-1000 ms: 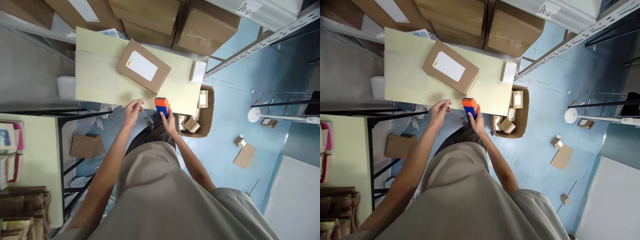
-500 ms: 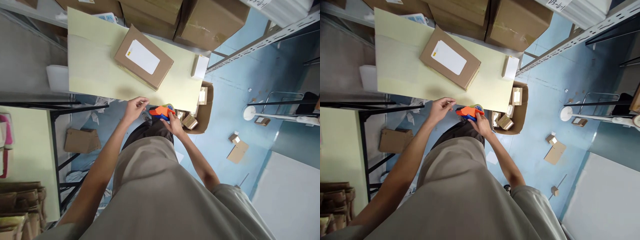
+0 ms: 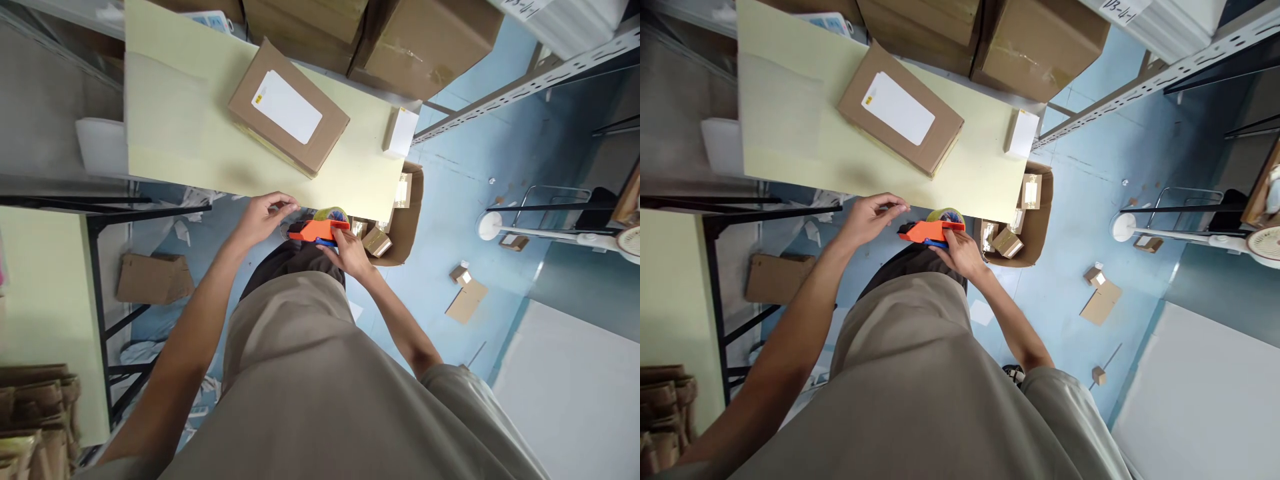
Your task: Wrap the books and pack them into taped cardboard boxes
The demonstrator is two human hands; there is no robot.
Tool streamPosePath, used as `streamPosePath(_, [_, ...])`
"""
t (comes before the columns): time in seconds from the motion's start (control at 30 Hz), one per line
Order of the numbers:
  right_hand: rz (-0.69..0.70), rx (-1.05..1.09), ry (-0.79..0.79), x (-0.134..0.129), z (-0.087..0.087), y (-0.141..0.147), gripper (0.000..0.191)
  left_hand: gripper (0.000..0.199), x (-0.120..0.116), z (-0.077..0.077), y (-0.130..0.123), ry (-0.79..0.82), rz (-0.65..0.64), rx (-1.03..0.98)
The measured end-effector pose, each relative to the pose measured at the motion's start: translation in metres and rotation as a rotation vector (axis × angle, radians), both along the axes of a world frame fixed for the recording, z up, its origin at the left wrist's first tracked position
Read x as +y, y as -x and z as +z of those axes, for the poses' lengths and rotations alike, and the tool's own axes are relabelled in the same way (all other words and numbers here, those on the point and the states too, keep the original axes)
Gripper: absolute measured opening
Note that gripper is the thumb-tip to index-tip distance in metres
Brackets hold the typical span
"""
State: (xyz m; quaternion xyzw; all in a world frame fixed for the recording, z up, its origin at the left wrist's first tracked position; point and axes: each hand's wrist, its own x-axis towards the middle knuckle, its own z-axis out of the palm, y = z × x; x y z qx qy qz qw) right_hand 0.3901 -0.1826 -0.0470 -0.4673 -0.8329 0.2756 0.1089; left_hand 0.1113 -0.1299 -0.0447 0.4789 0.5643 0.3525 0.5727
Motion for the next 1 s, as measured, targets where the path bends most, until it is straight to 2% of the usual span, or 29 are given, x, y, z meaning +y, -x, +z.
streamPosePath(0.23, [-0.010, 0.003, 0.005, 0.001, 0.006, -0.003, 0.049, 0.040, -0.006, 0.012, 0.007, -0.021, -0.174, -0.019])
streamPosePath(0.4, [-0.035, -0.003, 0.047, -0.001, 0.006, -0.006, 0.049, 0.049, -0.011, 0.022, 0.010, 0.016, -0.174, -0.017])
streamPosePath(0.47, [-0.040, 0.002, 0.051, -0.003, 0.006, -0.007, 0.048, 0.046, -0.013, 0.023, 0.009, 0.022, -0.179, -0.022])
streamPosePath(0.6, [-0.038, 0.004, 0.054, -0.006, 0.006, -0.009, 0.047, 0.039, -0.016, 0.019, 0.003, -0.017, -0.189, 0.008])
streamPosePath(0.73, [-0.036, -0.025, 0.078, -0.007, 0.007, -0.012, 0.048, 0.039, -0.017, 0.012, -0.002, -0.072, -0.110, 0.037])
streamPosePath(1.0, [0.038, -0.040, 0.118, -0.001, 0.009, -0.019, 0.053, 0.035, -0.013, 0.008, -0.011, -0.037, -0.072, 0.045])
